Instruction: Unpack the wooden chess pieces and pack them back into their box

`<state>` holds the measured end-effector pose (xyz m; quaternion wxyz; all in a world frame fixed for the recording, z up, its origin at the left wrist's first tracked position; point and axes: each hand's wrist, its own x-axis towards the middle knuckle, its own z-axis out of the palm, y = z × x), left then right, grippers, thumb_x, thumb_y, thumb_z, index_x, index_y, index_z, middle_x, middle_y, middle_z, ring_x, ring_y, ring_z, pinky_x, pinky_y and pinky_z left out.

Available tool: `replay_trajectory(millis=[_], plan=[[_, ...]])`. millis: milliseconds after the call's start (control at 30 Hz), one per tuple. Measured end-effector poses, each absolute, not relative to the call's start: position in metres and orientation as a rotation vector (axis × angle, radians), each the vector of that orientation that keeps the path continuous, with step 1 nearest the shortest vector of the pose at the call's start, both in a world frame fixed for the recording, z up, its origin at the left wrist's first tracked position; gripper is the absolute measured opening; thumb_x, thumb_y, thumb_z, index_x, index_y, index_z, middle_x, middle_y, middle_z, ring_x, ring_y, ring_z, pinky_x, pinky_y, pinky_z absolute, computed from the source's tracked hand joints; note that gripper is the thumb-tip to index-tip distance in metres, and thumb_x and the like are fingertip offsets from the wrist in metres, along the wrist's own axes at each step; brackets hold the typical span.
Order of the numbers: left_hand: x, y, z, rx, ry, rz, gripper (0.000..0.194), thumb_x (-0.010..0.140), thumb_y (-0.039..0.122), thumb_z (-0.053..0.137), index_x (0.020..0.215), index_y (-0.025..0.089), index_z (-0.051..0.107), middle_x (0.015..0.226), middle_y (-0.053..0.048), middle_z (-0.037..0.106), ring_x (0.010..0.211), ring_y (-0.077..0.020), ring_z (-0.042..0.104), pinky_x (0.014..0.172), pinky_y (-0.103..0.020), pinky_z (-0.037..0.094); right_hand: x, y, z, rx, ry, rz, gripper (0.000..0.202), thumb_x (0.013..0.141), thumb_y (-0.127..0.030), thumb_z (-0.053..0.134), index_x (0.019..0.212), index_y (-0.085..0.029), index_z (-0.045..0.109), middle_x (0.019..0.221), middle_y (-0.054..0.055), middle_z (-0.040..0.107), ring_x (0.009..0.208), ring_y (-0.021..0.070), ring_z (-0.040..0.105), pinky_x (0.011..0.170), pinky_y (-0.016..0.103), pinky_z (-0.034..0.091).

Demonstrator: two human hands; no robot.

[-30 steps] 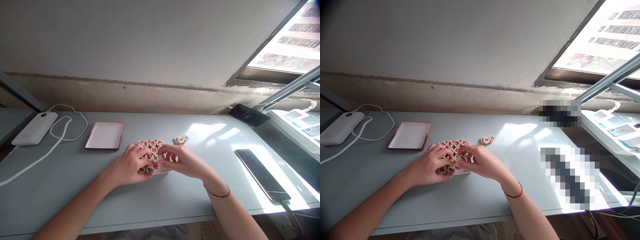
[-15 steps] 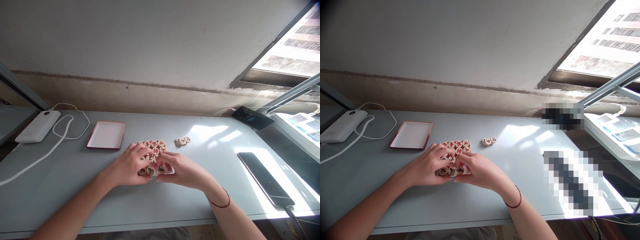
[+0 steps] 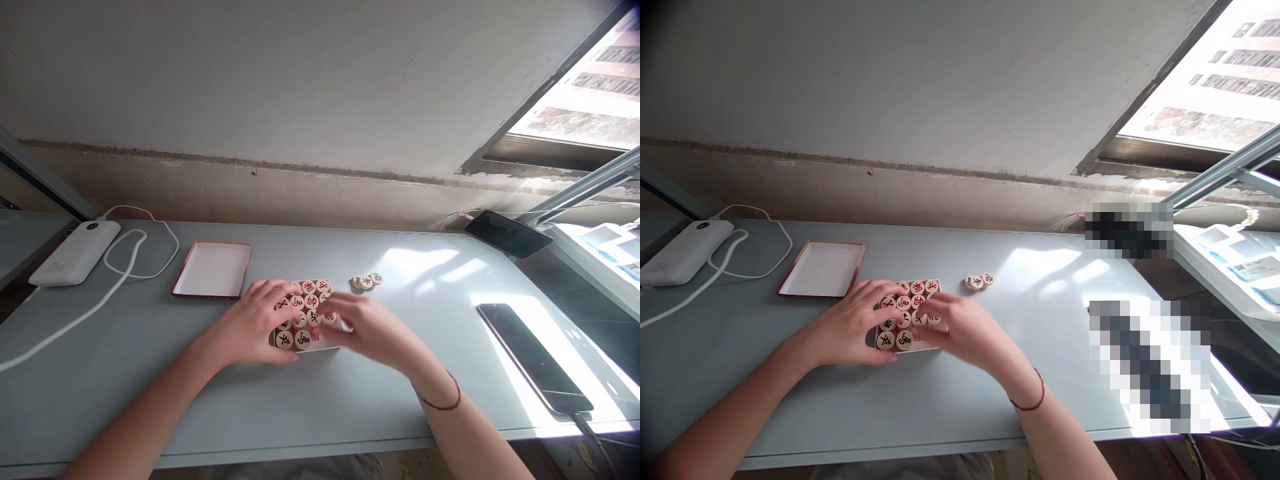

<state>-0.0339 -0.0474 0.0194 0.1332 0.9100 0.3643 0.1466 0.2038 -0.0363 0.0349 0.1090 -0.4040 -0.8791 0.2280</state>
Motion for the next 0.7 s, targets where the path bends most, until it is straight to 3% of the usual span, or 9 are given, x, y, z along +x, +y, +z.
replay_trajectory(millis=[100,200,300,500,700], plan=[[-0.029,-0.049,0.018,2.646,1.075,0.432,0.037,0.069,0.042,0.073,0.099,0.024,0.061,0.13,-0.008,0.051,0.125,-0.0309,0.041,0.103,-0.047,0.035,0.223,-0.016,0.029,-1.541,-2.437,0.416,0.027,0.092,-0.029,0.047,0.115,-0.021,0.059,0.119,0.009,0.061,0.066,0.0136,0.063,0.063,0.031,0.048],[-0.022,-0.052,0.013,2.669,1.084,0.429,0.056,0.067,0.047,0.073,0.116,0.025,0.057,0.134,-0.009,0.049,0.13,-0.0329,0.037,0.109,-0.051,0.028,0.238,-0.002,0.02,-1.775,-2.428,0.385,0.038,0.086,-0.021,0.05,0.123,-0.02,0.054,0.131,0.011,0.054,0.083,0.0196,0.066,0.066,0.032,0.05],[-0.016,-0.055,0.006,2.651,1.162,0.404,0.077,0.068,0.048,0.073,0.135,0.026,0.044,0.143,-0.01,0.04,0.136,-0.0366,0.028,0.112,-0.056,0.023,0.243,0.004,0.013,-1.835,-2.453,0.489,0.034,0.086,-0.016,0.047,0.118,-0.02,0.058,0.126,0.009,0.058,0.092,0.021,0.066,0.072,0.031,0.051],[-0.017,-0.053,0.001,2.529,1.26,0.381,0.083,0.069,0.045,0.07,0.142,0.027,0.035,0.145,-0.011,0.038,0.134,-0.0386,0.03,0.11,-0.059,0.026,0.243,0.006,0.008,-1.786,-2.427,0.452,0.032,0.089,-0.011,0.04,0.11,-0.018,0.062,0.115,0.01,0.064,0.086,0.0199,0.065,0.071,0.031,0.05],[-0.026,-0.045,0.003,2.548,1.262,0.439,0.085,0.067,0.046,0.072,0.142,0.028,0.035,0.144,-0.011,0.038,0.132,-0.0378,0.031,0.108,-0.056,0.029,0.229,-0.004,0.024,-1.62,-2.262,0.566,0.024,0.091,-0.031,0.048,0.106,-0.021,0.063,0.096,0.007,0.068,0.067,0.0163,0.063,0.062,0.031,0.05]])
